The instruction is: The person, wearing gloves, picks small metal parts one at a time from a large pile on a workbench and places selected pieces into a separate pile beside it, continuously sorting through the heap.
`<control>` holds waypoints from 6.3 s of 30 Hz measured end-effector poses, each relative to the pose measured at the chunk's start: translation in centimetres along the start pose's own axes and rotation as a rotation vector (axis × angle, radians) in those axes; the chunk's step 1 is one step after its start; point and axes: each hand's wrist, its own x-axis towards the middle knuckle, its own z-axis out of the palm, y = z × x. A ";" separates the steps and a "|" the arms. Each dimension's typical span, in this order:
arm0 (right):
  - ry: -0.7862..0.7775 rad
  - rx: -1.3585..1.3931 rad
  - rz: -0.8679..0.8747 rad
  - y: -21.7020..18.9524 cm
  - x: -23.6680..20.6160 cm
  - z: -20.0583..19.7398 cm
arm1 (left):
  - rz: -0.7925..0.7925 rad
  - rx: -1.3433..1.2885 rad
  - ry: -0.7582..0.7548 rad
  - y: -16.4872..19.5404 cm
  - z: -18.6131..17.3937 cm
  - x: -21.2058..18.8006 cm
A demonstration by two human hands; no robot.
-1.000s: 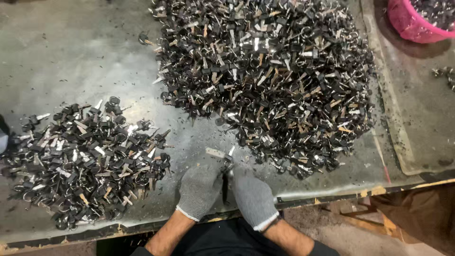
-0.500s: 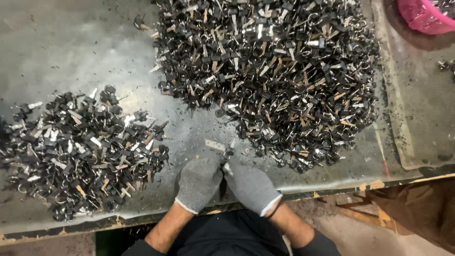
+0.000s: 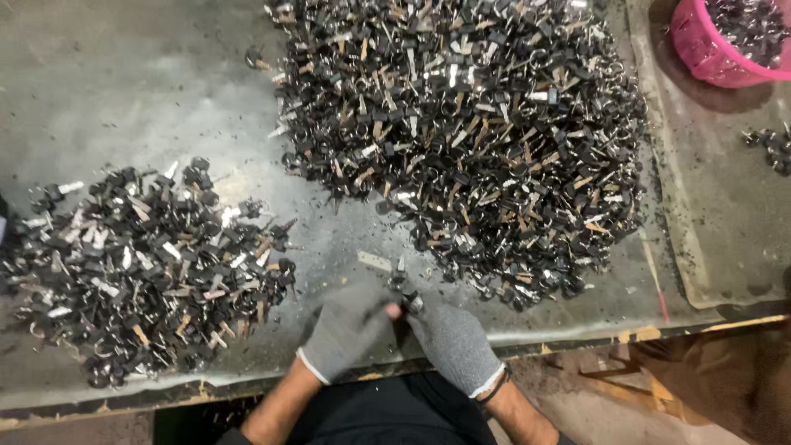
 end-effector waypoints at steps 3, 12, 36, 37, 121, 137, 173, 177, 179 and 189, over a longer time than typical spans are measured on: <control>-0.209 -0.490 -0.361 -0.6 -0.9 0.7 | 0.256 -0.044 0.049 0.4 -1.2 3.0; -0.029 -0.060 0.163 -2.4 -0.6 -0.6 | -0.219 0.410 -0.357 1.8 -1.1 4.8; 0.234 -0.370 -0.072 -3.5 2.3 2.6 | 0.064 0.407 -0.081 -2.4 2.0 2.0; 0.199 -0.369 -0.074 -3.4 2.3 2.4 | 0.095 0.435 -0.089 -2.3 2.0 1.9; -0.171 0.014 -0.135 -1.6 2.9 -1.7 | 0.053 0.222 0.237 -0.4 2.2 0.2; 0.286 -0.332 -0.259 -1.5 -0.3 1.2 | -0.044 0.449 0.188 -0.5 3.1 -0.4; 0.269 -0.124 -0.216 -0.6 1.0 0.5 | -0.061 0.418 0.057 -0.4 3.3 -0.9; 0.161 0.038 -0.122 -0.3 1.1 0.6 | -0.017 0.370 0.117 -0.1 2.9 -0.6; 0.112 -0.221 -0.150 -0.1 0.7 0.8 | -0.045 0.378 0.077 0.1 2.7 -0.4; 0.159 -0.108 -0.488 0.2 2.2 0.1 | -0.118 0.423 -0.049 -0.7 3.4 0.2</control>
